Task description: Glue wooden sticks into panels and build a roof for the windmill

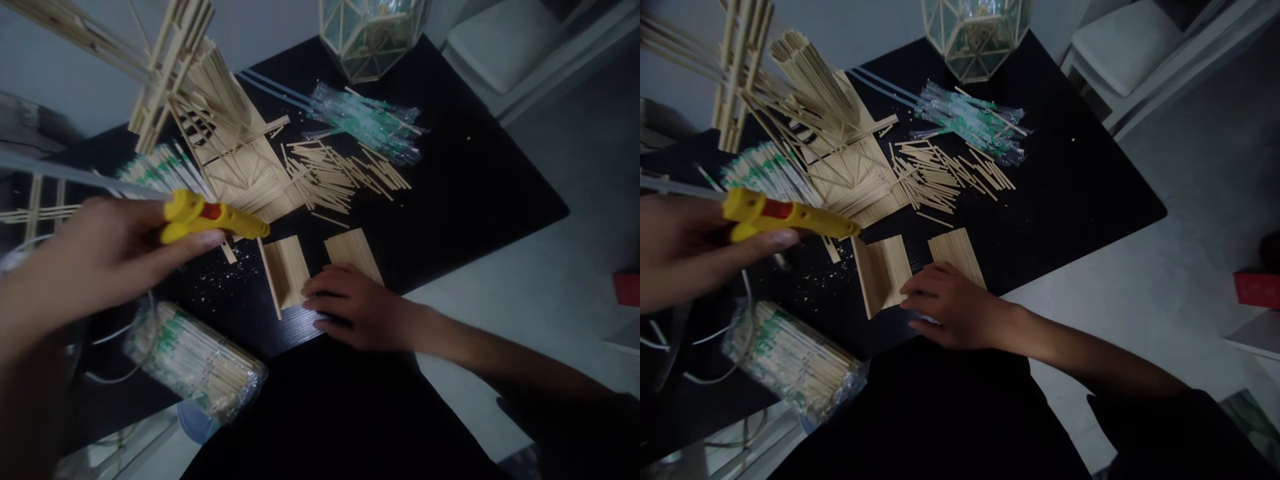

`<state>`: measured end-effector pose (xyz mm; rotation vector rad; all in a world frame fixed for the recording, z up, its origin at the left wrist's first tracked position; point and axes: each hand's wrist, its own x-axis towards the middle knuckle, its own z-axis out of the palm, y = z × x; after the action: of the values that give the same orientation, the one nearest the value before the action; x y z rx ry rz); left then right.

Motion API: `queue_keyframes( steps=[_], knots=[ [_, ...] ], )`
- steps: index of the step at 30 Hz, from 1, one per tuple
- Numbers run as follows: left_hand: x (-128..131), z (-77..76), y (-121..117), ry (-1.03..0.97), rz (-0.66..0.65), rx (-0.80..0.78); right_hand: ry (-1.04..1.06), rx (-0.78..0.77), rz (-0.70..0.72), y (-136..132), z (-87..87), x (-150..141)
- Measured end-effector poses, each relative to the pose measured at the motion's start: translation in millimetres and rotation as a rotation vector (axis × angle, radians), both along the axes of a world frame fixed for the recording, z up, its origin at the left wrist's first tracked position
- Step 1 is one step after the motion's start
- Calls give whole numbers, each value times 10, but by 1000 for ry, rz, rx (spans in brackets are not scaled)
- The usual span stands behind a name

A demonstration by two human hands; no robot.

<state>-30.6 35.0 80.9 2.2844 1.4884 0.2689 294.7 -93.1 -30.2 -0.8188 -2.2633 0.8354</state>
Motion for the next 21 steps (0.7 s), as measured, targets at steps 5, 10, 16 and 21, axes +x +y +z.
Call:
queue_keyframes(
  steps=[5,10,16,21],
  knots=[
    [474,84,356,197,-298,-120,-65,189,-56,-51,-170,-189],
    [690,-40,423,253,-410,-131,-107,247,-70,-96,-229,-202],
    [691,-126,429,242,-451,-72,-129,252,-86,-148,-250,-194],
    [682,-145,408,250,-449,-81,-153,279,-112,-189,-222,-198]
  ],
)
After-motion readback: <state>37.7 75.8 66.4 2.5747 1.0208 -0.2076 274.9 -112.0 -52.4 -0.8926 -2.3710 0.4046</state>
